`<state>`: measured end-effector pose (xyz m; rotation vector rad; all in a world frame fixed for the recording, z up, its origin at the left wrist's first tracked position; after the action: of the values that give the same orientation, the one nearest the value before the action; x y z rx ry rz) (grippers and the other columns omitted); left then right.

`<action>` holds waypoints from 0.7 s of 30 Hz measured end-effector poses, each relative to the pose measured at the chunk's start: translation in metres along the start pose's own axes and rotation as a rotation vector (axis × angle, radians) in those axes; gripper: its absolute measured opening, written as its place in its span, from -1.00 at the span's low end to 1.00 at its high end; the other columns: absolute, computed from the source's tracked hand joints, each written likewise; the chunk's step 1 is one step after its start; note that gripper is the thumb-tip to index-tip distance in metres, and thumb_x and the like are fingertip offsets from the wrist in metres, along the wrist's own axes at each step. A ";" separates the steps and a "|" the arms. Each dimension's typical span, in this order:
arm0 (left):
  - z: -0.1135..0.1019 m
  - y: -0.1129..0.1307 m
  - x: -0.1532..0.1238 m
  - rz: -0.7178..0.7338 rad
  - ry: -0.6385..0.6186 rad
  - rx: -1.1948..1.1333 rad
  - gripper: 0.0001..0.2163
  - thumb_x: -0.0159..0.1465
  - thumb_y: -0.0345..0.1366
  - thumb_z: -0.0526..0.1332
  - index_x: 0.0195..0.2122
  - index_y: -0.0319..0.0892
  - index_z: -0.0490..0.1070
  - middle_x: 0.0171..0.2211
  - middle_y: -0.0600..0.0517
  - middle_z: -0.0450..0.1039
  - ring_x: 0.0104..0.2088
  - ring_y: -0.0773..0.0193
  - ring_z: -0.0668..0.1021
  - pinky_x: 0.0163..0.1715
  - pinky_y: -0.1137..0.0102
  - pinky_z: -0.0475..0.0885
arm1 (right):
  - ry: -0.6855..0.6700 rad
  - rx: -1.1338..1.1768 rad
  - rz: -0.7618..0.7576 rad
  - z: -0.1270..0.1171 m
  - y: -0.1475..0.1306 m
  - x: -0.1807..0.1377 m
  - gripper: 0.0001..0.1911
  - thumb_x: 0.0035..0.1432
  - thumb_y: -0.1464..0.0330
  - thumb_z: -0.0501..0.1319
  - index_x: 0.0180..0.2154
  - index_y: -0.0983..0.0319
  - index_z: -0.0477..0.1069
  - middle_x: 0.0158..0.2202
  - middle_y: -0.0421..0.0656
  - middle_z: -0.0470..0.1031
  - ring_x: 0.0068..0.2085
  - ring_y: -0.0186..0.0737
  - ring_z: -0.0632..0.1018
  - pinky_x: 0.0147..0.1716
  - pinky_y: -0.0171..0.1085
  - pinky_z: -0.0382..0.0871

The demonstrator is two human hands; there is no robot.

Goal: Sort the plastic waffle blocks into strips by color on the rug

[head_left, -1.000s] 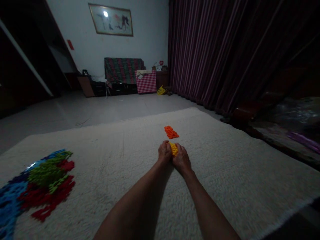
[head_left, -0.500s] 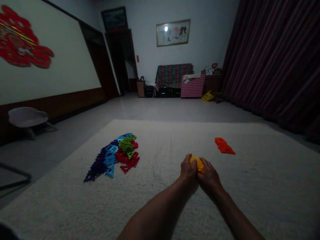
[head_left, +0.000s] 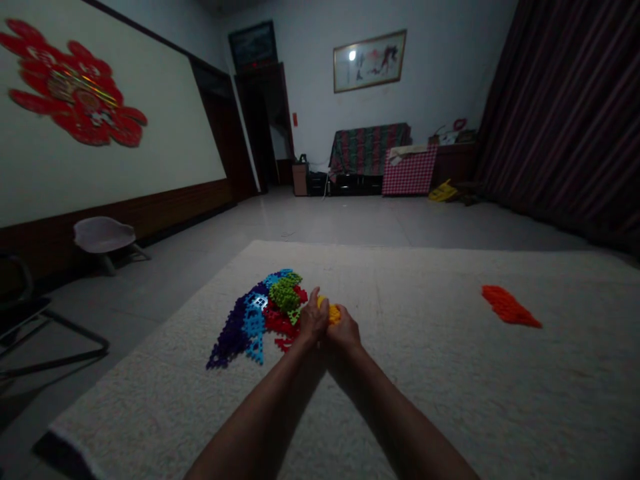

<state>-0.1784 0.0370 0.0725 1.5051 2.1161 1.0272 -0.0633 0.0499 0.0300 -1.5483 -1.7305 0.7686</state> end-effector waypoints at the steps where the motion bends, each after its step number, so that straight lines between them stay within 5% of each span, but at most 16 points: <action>1: -0.015 -0.005 0.009 0.005 0.015 0.045 -0.49 0.36 -0.22 0.06 0.32 -0.25 0.18 0.02 -0.19 0.55 -0.01 0.07 0.59 0.03 0.30 0.43 | -0.011 0.063 -0.018 0.013 -0.013 0.006 -0.49 0.07 0.25 0.25 0.08 0.21 0.37 -0.13 -0.03 0.59 -0.16 -0.10 0.60 -0.21 -0.26 0.44; 6: -0.084 -0.013 0.063 0.053 0.135 0.221 -0.48 0.37 -0.21 0.04 0.33 -0.26 0.15 0.06 -0.22 0.53 0.03 0.04 0.58 0.04 0.29 0.41 | 0.001 0.229 -0.075 0.055 -0.079 0.040 -0.41 -0.01 0.32 0.27 0.11 0.22 0.31 -0.06 0.00 0.56 -0.09 -0.07 0.58 -0.10 -0.19 0.45; 10: -0.112 -0.026 0.098 -0.021 0.138 0.345 -0.50 0.37 -0.22 0.04 0.32 -0.23 0.20 -0.04 -0.18 0.59 0.00 0.05 0.60 0.00 0.30 0.43 | -0.078 0.282 -0.134 0.073 -0.116 0.053 -0.20 -0.12 0.34 0.31 0.20 0.25 0.20 0.07 0.03 0.47 0.05 -0.04 0.52 0.03 -0.15 0.41; 15: -0.114 -0.035 0.109 0.031 0.129 0.462 -0.57 0.37 -0.24 0.02 0.21 -0.25 0.35 -0.02 -0.17 0.58 0.04 0.07 0.57 0.06 0.30 0.41 | -0.148 0.306 -0.304 0.075 -0.123 0.046 -0.24 -0.14 0.36 0.33 0.17 0.17 0.29 0.12 -0.06 0.45 0.13 -0.03 0.47 0.14 -0.05 0.35; 21: -0.090 -0.012 0.092 0.162 0.211 0.492 -0.62 0.34 -0.30 0.04 0.14 -0.24 0.41 0.11 -0.19 0.47 0.13 0.08 0.49 0.17 0.27 0.34 | -0.099 0.334 -0.411 0.032 -0.077 0.043 -0.61 0.03 0.43 0.18 -0.06 0.21 0.48 -0.09 -0.13 0.59 -0.08 -0.19 0.59 0.02 -0.16 0.45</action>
<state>-0.2788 0.0871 0.1361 1.8870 2.5667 0.7758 -0.1373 0.0837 0.0766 -0.9082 -1.8018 0.8749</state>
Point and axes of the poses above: each hand's wrist, its own x-axis towards the middle knuckle, its own z-axis out of the palm, y = z × x, the point moved 7 cm from there along x, towards the middle knuckle
